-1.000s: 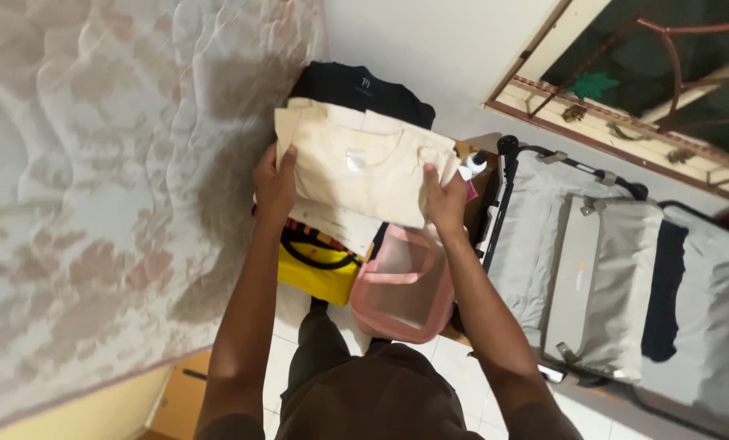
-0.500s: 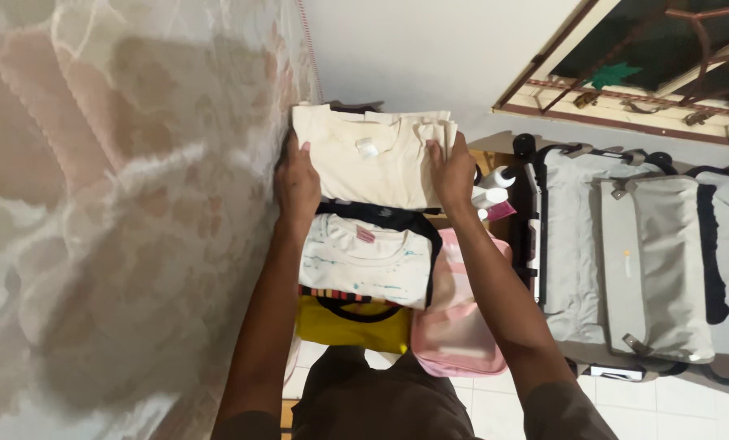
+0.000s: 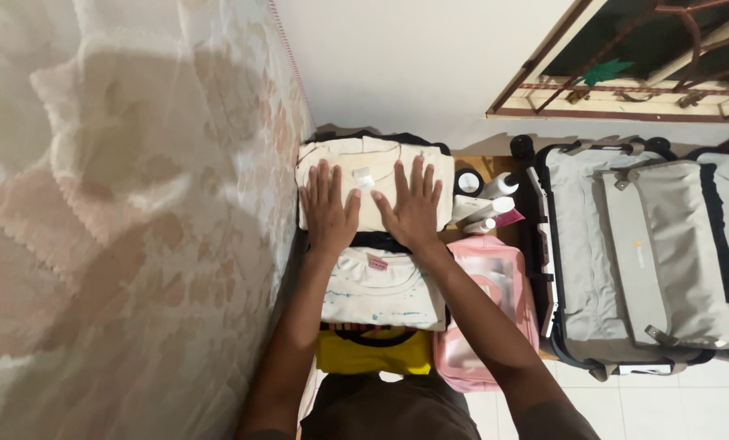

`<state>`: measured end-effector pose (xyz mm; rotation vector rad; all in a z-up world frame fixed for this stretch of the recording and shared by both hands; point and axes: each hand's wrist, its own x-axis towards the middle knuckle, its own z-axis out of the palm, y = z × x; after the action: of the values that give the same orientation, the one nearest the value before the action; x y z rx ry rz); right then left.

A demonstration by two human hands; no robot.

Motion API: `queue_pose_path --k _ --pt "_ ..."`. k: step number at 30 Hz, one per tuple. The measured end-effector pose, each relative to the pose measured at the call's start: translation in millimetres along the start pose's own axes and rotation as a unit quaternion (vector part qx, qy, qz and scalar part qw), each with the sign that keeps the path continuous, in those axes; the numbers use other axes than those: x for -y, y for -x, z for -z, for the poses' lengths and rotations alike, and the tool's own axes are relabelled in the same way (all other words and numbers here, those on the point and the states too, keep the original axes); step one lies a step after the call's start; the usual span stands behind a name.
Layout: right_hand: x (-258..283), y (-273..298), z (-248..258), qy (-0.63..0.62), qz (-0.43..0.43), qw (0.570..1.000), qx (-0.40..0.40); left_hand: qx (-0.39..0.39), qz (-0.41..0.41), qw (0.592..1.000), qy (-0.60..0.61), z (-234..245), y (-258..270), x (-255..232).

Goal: The person removes folded clothes from an open suitcase and places them on a nearby bed. They then close the suitcase, secure the internal straps, and zip it shut.

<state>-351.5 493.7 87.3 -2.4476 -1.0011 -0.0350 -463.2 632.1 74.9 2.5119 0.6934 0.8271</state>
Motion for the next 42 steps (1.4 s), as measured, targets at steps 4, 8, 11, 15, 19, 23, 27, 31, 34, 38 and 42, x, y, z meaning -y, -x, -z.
queue_pose_path --k 4,8,11,15,19,23,27,31,34,38,42 --pt "3.1 2.0 -10.1 -0.004 -0.004 1.0 -0.029 -0.016 -0.02 0.999 0.035 -5.7 4.4 12.3" --pt "0.8 3.4 -12.6 -0.006 -0.012 1.0 -0.018 -0.008 -0.028 0.999 0.027 -12.3 10.0 18.0" --pt "-3.8 -2.9 -6.0 -0.028 -0.01 0.999 0.016 -0.001 -0.026 1.0 0.012 -17.3 9.8 21.5" --pt "-17.0 9.1 14.3 -0.117 0.04 0.992 -0.021 -0.029 0.002 0.993 0.112 -13.8 -5.3 30.0" --pt "-35.2 49.2 46.8 -0.172 0.059 0.976 -0.116 -0.126 0.033 0.983 0.126 1.8 -3.7 -6.8" --pt "-74.0 95.3 83.1 -0.196 0.026 0.961 -0.191 -0.121 -0.043 0.98 0.15 2.1 15.3 -90.2" --pt "-127.3 159.4 119.2 -0.221 -0.05 0.945 -0.236 -0.051 -0.087 0.951 0.292 -23.3 48.8 -187.3" --pt "-184.3 237.8 156.1 -0.166 -0.107 0.937 -0.288 0.021 -0.124 0.927 0.353 -55.8 104.6 -273.4" --pt "-221.8 297.5 179.2 -0.166 -0.194 0.923 -0.289 0.06 -0.157 0.916 0.365 -78.5 147.1 -323.5" --pt "-267.0 366.5 202.4 -0.179 -0.242 0.908 -0.291 0.118 -0.155 0.906 0.377 -106.2 196.3 -370.8" --pt "-302.0 420.2 221.4 -0.158 -0.234 0.907 -0.312 0.148 -0.192 0.91 0.335 -136.0 235.8 -411.9"
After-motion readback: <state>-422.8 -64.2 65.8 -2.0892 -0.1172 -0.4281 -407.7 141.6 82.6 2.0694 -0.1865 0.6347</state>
